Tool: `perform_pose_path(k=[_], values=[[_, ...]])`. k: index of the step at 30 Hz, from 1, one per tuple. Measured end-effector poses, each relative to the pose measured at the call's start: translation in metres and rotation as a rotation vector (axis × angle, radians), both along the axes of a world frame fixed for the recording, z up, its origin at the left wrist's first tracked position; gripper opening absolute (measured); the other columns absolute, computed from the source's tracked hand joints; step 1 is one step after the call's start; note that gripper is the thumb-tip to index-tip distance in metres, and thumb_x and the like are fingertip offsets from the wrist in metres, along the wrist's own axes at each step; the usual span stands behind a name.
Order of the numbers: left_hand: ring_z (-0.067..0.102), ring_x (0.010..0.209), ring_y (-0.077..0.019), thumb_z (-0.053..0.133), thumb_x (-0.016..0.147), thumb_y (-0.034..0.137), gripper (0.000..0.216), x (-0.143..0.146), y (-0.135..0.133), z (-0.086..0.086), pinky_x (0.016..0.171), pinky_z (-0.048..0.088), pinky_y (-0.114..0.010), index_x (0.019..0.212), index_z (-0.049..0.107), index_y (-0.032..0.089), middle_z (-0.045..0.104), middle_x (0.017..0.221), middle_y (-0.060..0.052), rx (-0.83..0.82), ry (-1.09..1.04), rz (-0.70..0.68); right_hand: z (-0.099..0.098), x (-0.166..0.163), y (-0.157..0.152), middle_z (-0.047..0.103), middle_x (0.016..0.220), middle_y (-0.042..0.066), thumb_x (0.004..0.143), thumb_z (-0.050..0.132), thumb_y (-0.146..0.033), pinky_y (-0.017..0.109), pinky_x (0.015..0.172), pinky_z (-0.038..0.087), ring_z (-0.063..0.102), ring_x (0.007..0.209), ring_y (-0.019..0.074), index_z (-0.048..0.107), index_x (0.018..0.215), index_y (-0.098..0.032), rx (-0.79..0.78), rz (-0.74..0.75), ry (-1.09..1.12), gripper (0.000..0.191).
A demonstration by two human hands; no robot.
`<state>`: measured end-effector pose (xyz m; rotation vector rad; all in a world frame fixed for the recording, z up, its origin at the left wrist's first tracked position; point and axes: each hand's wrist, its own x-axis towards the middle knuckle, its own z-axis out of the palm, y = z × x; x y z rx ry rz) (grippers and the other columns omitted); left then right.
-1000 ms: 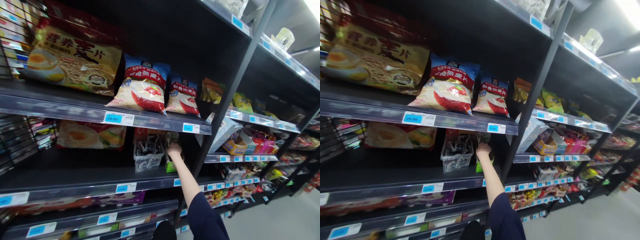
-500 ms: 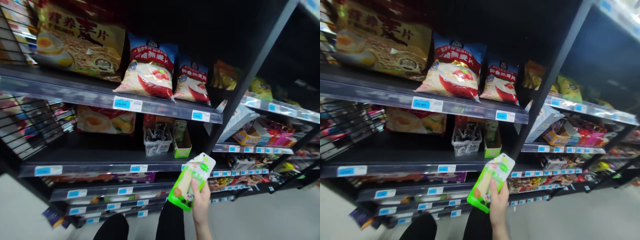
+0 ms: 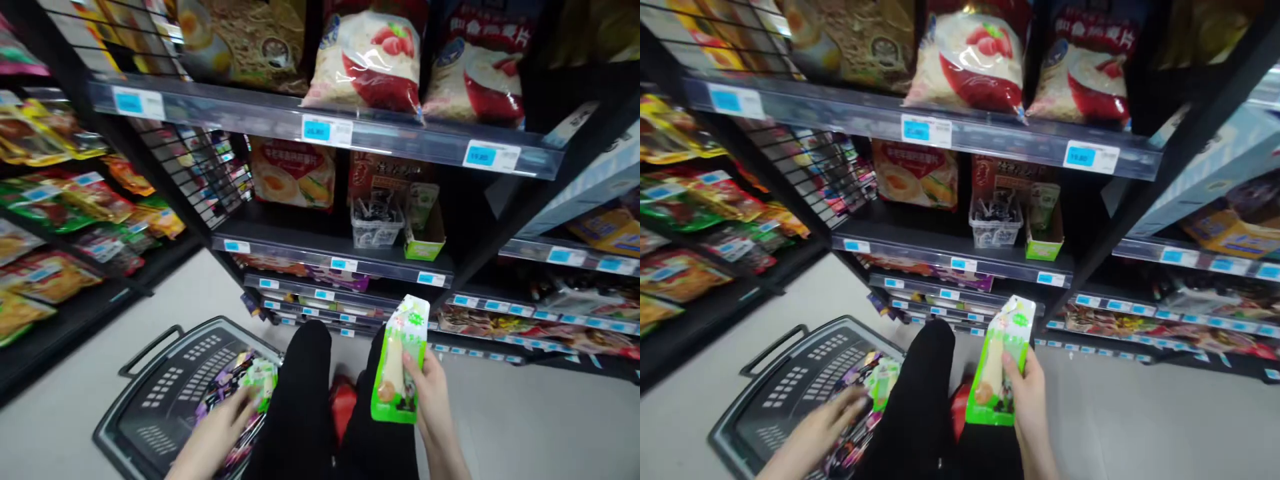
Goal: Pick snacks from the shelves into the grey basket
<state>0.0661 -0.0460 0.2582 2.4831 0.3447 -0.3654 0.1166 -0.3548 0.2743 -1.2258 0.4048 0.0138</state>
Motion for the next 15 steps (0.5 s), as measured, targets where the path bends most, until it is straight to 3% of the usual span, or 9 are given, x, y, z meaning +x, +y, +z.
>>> perform_pose_path(k=[3,5,8,11,13,15], values=[[0.056,0.103,-0.0221,0.042,0.087,0.043,0.034,0.028,-0.04,0.009,0.092,0.043,-0.036,0.107,0.058,0.02,0.063,0.108,-0.006,-0.608,-0.019,-0.033,0.0,-0.012,0.026,0.07,0.096,0.005,0.068,0.071,-0.04,0.033,0.079,0.05,0.063,0.089,0.0223,0.062,0.099,-0.02,0.069,0.135,-0.049,0.039],[0.053,0.108,-0.0232,0.05,0.081,0.048,0.043,0.036,-0.073,0.012,0.092,0.042,-0.035,0.114,0.056,0.021,0.061,0.112,-0.007,-1.044,0.026,-0.126,-0.003,-0.016,0.042,0.069,0.096,0.004,0.071,0.068,-0.04,0.032,0.08,0.049,0.063,0.089,0.0211,0.061,0.1,-0.021,0.127,0.217,-0.097,0.035],[0.056,0.097,-0.0203,0.066,0.069,0.044,0.06,0.032,-0.114,0.002,0.085,0.044,-0.035,0.123,0.049,0.025,0.061,0.104,-0.004,-1.476,0.223,-0.226,-0.013,-0.022,0.059,0.067,0.093,0.004,0.076,0.061,-0.044,0.032,0.078,0.048,0.062,0.088,0.0207,0.059,0.1,-0.022,0.097,0.251,-0.108,0.033],[0.058,0.072,-0.0133,0.075,0.06,0.035,0.067,0.021,-0.135,-0.014,0.066,0.047,-0.027,0.121,0.051,0.026,0.06,0.086,0.0,-1.621,0.351,-0.158,-0.02,-0.029,0.061,0.064,0.089,0.004,0.08,0.053,-0.044,0.034,0.077,0.048,0.06,0.087,0.0214,0.058,0.102,-0.022,-0.22,0.219,-0.126,0.032],[0.057,0.069,-0.012,0.077,0.057,0.03,0.058,0.015,-0.138,-0.019,0.062,0.044,-0.023,0.111,0.059,0.019,0.061,0.081,0.0,-1.571,0.31,-0.101,-0.02,-0.032,0.053,0.062,0.096,0.006,0.079,0.054,-0.041,0.035,0.08,0.046,0.058,0.091,0.0223,0.057,0.106,-0.022,-0.496,0.163,-0.199,0.032],[0.058,0.073,-0.0132,0.079,0.054,0.026,0.05,0.013,-0.137,-0.016,0.066,0.044,-0.022,0.1,0.065,0.014,0.064,0.081,-0.002,-1.474,0.196,-0.058,-0.017,-0.035,0.042,0.062,0.098,0.007,0.081,0.052,-0.038,0.033,0.079,0.046,0.058,0.09,0.0216,0.057,0.105,-0.021,-0.619,0.166,-0.262,0.03]])
